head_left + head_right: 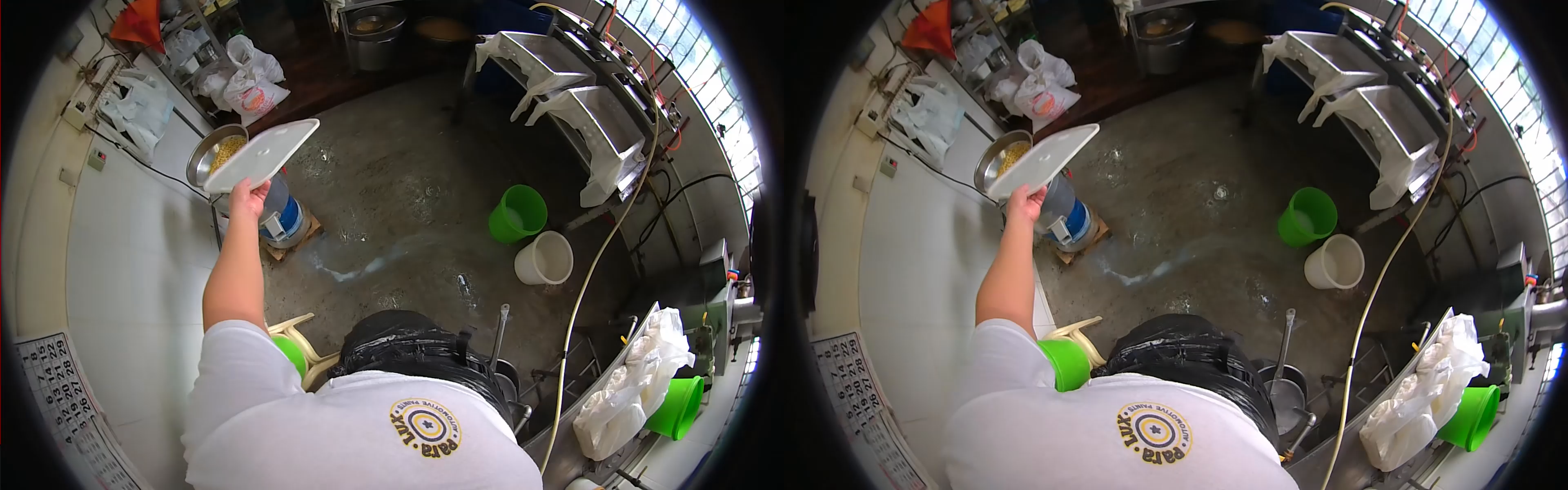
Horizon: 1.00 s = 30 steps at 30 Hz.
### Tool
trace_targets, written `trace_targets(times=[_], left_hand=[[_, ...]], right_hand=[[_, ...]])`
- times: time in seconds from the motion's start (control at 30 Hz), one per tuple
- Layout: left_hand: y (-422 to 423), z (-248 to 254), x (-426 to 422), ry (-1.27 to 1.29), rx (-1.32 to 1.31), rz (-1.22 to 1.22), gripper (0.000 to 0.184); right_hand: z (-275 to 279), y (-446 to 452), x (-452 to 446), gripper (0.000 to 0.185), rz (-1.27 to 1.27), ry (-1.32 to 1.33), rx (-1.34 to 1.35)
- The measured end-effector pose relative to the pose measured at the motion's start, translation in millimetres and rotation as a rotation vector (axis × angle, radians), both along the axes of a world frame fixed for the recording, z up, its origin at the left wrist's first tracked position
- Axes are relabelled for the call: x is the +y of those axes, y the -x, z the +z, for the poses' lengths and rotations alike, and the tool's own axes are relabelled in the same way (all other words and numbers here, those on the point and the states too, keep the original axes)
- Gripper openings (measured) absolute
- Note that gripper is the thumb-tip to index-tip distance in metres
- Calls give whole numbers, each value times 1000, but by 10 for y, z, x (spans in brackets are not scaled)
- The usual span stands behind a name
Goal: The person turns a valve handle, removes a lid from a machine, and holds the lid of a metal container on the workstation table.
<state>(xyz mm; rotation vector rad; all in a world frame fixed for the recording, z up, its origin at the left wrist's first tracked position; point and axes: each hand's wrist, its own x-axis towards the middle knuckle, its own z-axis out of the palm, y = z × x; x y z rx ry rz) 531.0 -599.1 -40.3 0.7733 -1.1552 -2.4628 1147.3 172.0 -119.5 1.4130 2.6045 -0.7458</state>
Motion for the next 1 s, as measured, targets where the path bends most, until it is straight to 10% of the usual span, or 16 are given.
trace_targets(times=[0.33,0.5,0.57,0.7,0.83,1.0], left_hand=[[176,432,-464,30,92,81,36],[230,475,-909,-11,60,42,77],[-30,127,-682,-75,-288,-30,109],[-1152,-1147,656,-86,-577,88,70],[-1841,-1632,1759,180,-1081,-191,78],[-958,-1369,1594,918,-777,-228,95]], right_hand=[[-47,237,-104,44,36,26,10],[-68,292,-144,45,46,34,5],[-69,354,-146,46,45,34,13],[-90,370,-124,47,32,43,27],[-82,329,-100,49,36,45,25],[-40,199,-41,50,42,39,15]])
